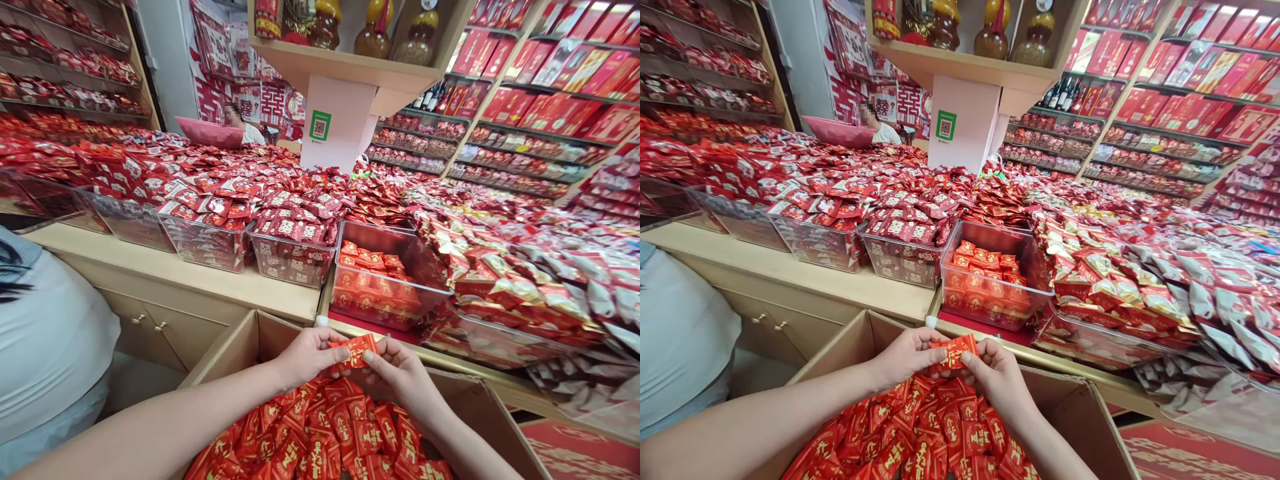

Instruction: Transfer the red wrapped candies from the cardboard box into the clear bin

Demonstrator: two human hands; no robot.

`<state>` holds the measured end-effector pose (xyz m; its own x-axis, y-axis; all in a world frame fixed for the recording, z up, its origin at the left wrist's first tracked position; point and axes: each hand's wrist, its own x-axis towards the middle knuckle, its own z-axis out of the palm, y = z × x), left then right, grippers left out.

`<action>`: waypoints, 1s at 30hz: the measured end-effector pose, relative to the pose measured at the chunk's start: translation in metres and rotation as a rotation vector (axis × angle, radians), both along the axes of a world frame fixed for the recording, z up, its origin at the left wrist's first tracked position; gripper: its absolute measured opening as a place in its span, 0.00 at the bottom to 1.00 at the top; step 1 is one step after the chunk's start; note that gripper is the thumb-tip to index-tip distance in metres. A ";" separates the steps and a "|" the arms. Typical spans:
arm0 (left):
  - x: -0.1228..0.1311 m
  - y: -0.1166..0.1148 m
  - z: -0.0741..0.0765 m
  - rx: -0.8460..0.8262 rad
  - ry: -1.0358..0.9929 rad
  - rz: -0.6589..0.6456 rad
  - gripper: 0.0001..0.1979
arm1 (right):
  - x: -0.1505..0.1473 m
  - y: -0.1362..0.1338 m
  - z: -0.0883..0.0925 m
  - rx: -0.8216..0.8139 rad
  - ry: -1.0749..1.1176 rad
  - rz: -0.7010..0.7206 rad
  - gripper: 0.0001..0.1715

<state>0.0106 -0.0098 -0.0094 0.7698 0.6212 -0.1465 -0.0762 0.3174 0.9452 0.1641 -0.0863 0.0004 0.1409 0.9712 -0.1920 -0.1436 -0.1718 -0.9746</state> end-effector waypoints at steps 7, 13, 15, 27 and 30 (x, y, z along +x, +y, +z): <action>-0.003 0.005 0.004 -0.153 -0.037 0.099 0.16 | 0.016 0.002 0.043 0.272 -0.504 -0.097 0.13; -0.003 0.012 -0.009 0.030 0.033 0.073 0.15 | 0.056 0.048 0.117 0.495 -1.052 -0.287 0.09; -0.002 0.011 -0.014 0.044 0.061 0.052 0.15 | 0.062 0.072 0.124 0.457 -1.248 -0.196 0.08; -0.003 0.009 -0.019 0.100 0.172 -0.040 0.15 | 0.071 0.121 0.098 0.194 -1.137 0.324 0.08; -0.002 0.009 -0.022 0.141 0.179 -0.065 0.14 | 0.073 0.123 0.095 0.138 -1.059 0.363 0.06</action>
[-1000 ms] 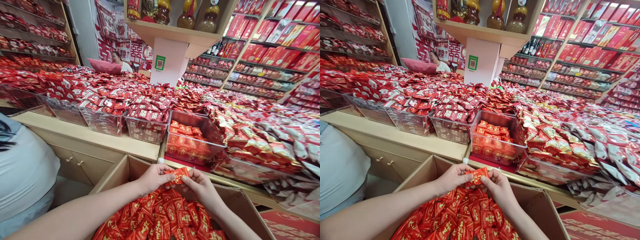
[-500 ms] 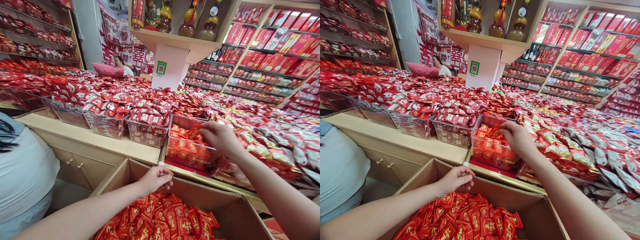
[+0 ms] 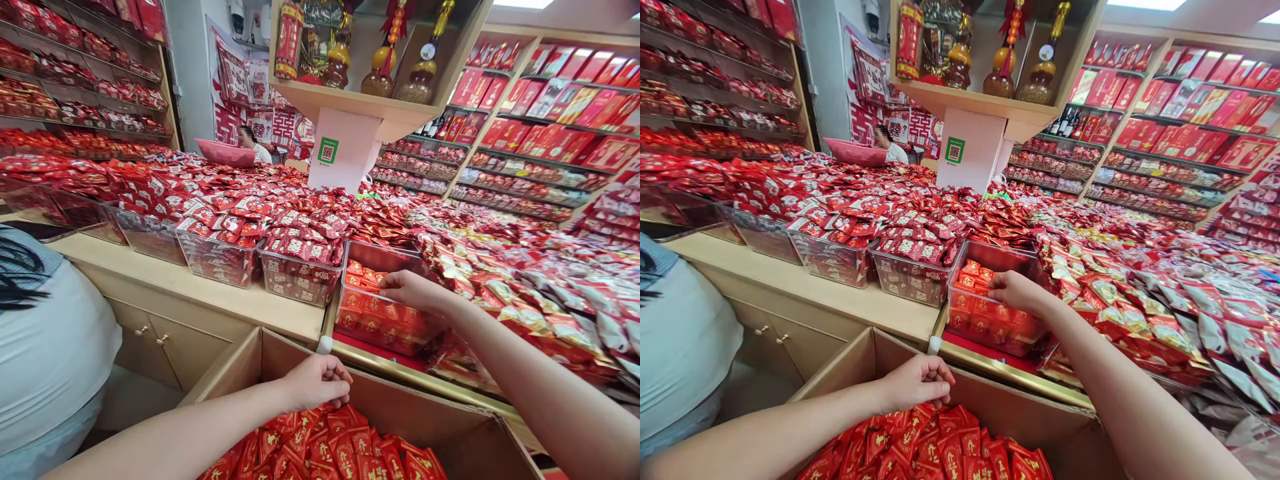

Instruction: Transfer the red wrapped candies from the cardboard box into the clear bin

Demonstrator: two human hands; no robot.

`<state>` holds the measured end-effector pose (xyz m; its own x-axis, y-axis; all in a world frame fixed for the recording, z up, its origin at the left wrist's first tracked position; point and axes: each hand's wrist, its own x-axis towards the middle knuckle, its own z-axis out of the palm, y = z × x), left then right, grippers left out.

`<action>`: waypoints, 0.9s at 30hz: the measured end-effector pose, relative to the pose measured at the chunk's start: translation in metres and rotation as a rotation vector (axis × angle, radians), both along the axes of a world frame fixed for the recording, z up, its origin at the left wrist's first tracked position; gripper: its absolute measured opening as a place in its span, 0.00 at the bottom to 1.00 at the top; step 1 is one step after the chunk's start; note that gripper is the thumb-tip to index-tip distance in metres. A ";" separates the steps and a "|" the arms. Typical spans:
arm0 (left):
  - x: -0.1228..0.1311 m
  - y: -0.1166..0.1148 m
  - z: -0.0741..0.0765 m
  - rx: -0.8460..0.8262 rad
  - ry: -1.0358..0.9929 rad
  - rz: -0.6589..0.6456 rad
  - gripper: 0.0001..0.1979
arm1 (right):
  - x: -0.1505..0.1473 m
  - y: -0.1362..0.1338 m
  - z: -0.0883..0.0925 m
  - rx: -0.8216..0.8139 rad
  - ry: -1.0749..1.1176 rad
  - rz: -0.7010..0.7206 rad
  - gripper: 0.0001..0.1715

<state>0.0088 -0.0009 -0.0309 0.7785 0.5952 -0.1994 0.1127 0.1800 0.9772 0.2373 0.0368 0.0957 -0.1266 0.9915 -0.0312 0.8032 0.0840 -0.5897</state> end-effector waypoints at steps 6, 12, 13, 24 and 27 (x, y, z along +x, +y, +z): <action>0.000 -0.004 0.000 0.099 0.090 -0.064 0.11 | -0.001 0.003 0.001 -0.031 -0.032 -0.003 0.03; -0.001 -0.003 -0.008 0.165 0.154 -0.090 0.10 | -0.001 0.001 0.011 -0.127 -0.124 0.050 0.13; 0.000 -0.002 -0.010 0.176 0.157 -0.090 0.10 | -0.002 0.001 0.012 -0.122 -0.148 0.055 0.16; -0.006 0.002 -0.014 0.463 0.320 -0.167 0.13 | -0.031 -0.032 0.031 0.518 -0.288 -0.136 0.14; -0.010 0.004 -0.010 0.592 0.436 -0.285 0.14 | -0.058 -0.077 0.016 0.623 -0.278 -0.028 0.14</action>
<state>-0.0017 0.0029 -0.0413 0.8414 0.4871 -0.2340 0.4715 -0.4503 0.7582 0.1798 -0.0397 0.1113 -0.1708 0.8377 0.5187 0.9245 0.3184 -0.2098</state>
